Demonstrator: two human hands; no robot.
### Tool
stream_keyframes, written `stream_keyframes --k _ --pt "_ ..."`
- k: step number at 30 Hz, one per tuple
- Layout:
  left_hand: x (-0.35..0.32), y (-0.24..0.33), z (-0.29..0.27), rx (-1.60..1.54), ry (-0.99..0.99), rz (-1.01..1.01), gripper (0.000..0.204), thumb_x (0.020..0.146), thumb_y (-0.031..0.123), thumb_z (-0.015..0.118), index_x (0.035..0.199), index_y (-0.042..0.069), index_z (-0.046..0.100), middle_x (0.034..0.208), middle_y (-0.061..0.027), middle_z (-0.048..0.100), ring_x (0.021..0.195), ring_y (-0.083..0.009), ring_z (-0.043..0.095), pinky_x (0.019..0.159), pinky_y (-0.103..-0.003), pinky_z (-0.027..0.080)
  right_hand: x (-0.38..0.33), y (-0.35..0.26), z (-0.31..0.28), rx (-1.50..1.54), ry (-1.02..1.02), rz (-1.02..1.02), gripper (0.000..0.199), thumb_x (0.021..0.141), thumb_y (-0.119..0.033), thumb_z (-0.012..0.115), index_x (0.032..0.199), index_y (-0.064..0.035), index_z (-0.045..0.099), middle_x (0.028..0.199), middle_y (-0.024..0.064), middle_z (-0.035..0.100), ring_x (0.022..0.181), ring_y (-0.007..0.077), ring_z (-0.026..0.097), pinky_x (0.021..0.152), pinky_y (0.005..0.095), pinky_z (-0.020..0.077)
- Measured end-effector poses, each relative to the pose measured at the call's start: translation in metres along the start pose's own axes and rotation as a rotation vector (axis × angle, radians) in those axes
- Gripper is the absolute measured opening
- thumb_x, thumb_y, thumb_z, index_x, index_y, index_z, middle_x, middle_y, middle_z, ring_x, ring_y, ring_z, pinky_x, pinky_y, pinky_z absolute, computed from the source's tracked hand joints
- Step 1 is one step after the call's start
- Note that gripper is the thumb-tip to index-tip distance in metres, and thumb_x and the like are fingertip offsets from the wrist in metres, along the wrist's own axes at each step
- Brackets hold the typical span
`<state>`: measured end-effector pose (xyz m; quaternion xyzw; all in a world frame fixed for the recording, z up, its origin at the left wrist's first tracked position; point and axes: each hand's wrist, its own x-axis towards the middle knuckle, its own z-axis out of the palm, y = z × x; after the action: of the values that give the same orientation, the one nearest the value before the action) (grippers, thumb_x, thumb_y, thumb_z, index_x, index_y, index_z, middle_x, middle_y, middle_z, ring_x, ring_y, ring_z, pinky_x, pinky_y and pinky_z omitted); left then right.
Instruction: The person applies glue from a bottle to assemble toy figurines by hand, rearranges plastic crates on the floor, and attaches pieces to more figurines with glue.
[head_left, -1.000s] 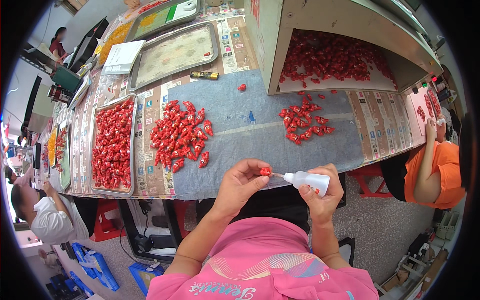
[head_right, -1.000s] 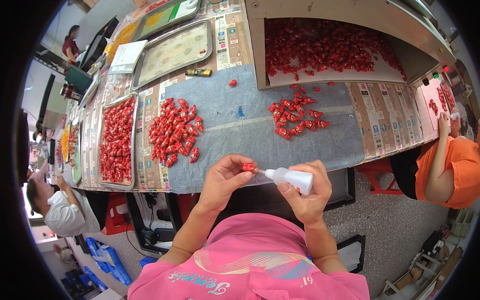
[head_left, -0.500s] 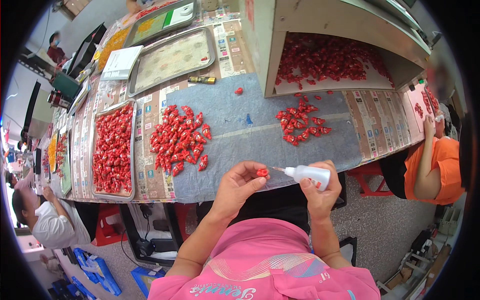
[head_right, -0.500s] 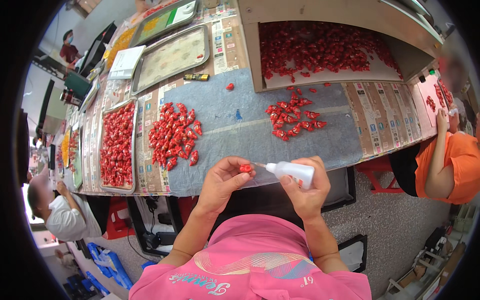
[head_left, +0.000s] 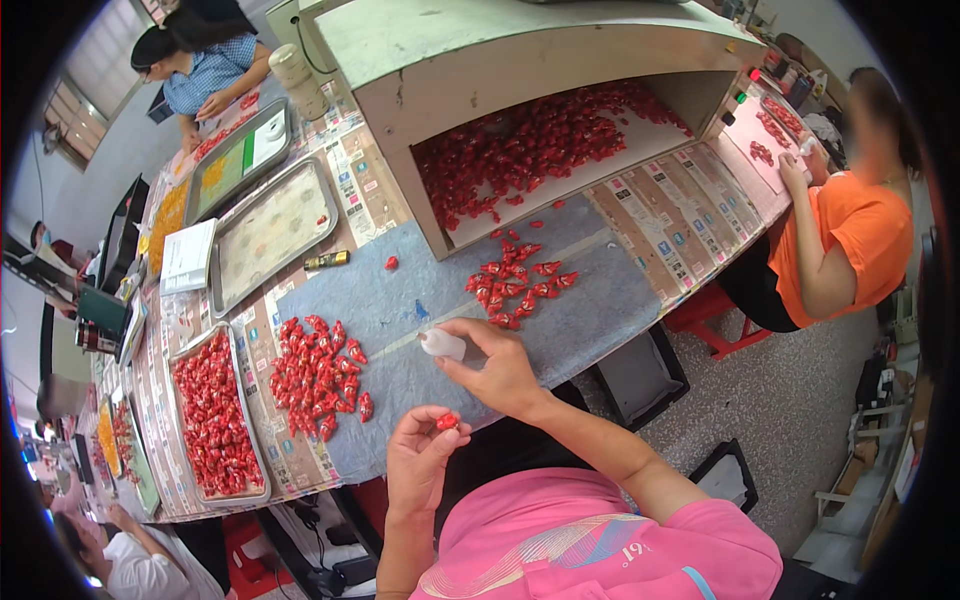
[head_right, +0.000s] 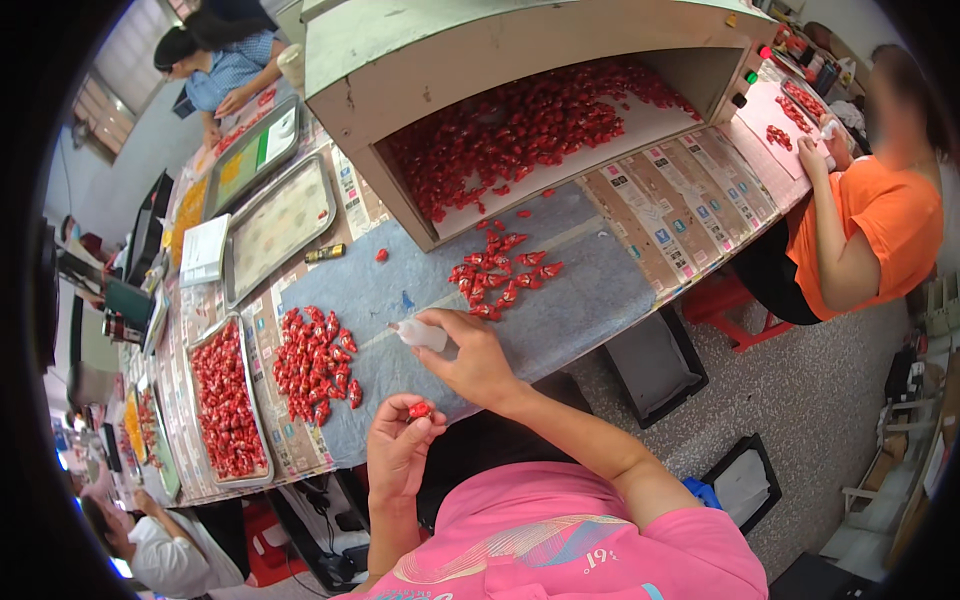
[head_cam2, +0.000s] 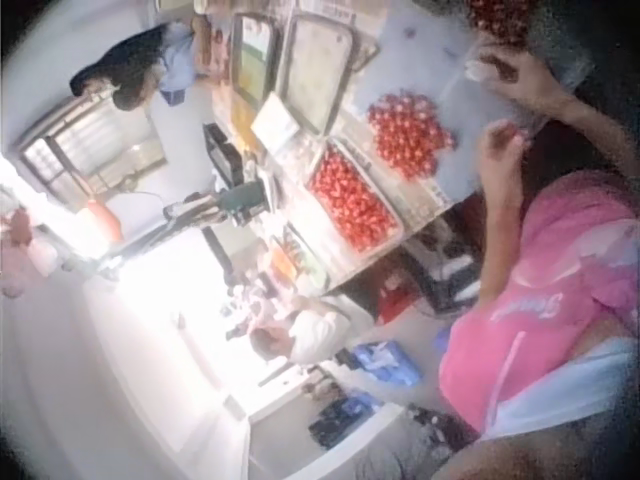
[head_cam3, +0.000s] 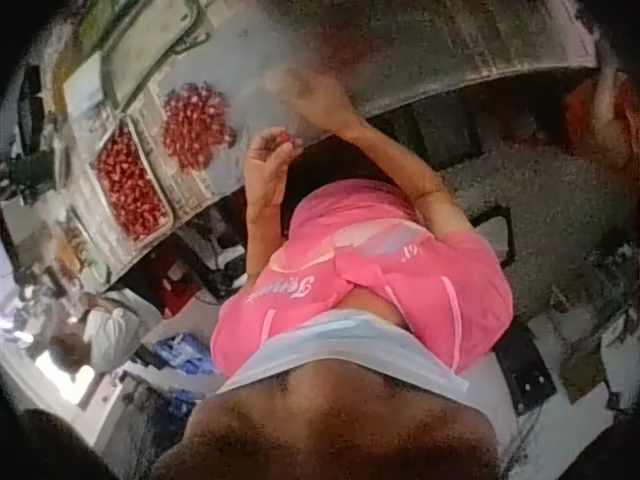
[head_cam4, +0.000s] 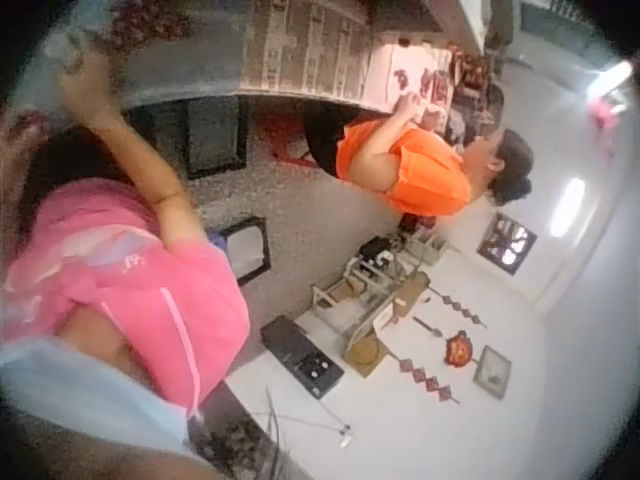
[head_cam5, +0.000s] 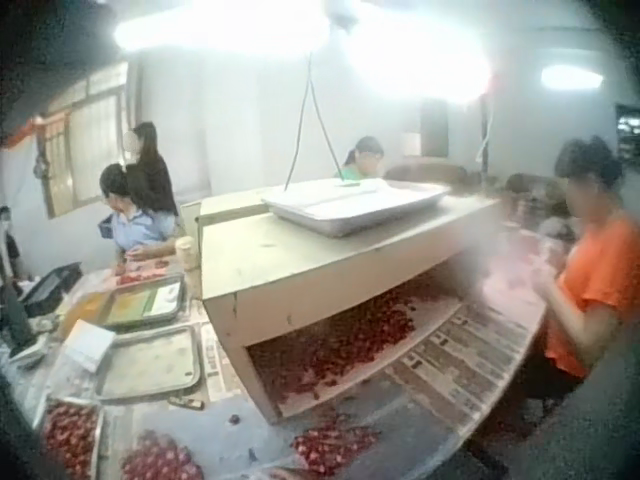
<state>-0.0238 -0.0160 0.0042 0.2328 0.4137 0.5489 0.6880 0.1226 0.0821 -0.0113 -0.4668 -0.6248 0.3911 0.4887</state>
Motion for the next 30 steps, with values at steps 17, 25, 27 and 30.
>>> stream_keyframes --k 17,25,27,30 --pt "0.0 -0.006 0.02 -0.061 -0.125 -0.054 0.026 0.085 0.001 0.068 0.109 0.002 0.058 0.105 -0.0126 0.064 0.09 -0.0208 0.067 0.08 -0.032 0.057 0.112 0.059 -0.122 -0.74 0.104 -0.316 0.011 0.076 -0.004 0.067 0.087 -0.0039 0.065 0.09 0.0129 0.066 0.089 0.0348 0.06 0.078 0.0436 0.0489" --pt "0.003 -0.014 0.013 -0.19 -0.117 -0.049 0.027 0.087 0.0 0.065 0.113 0.002 0.059 0.109 -0.0114 0.063 0.094 -0.0197 0.065 0.083 -0.032 0.055 0.097 0.038 -0.119 -0.681 0.088 -0.365 0.017 0.079 -0.004 0.065 0.095 -0.0051 0.068 0.091 0.0136 0.065 0.088 0.0312 0.063 0.076 0.0387 0.0509" --pt "0.005 -0.015 0.008 -0.256 -0.169 -0.05 0.029 0.089 0.0 0.063 0.118 0.001 0.058 0.113 -0.0107 0.063 0.099 -0.0193 0.064 0.088 -0.032 0.054 0.066 -0.002 -0.115 -0.276 -0.018 -0.056 0.016 0.083 -0.005 0.065 0.099 -0.0034 0.068 0.093 0.0092 0.065 0.084 0.0203 0.063 0.076 0.0303 0.0507" --pt "0.007 -0.012 0.012 -0.301 -0.148 -0.109 0.03 0.09 0.001 0.062 0.12 0.001 0.058 0.115 -0.0115 0.063 0.101 -0.0194 0.064 0.09 -0.033 0.053 0.013 -0.018 -0.098 0.118 -0.146 0.12 0.013 0.086 -0.005 0.068 0.098 -0.0006 0.068 0.096 0.0046 0.063 0.086 0.0118 0.061 0.078 0.0254 0.0496"
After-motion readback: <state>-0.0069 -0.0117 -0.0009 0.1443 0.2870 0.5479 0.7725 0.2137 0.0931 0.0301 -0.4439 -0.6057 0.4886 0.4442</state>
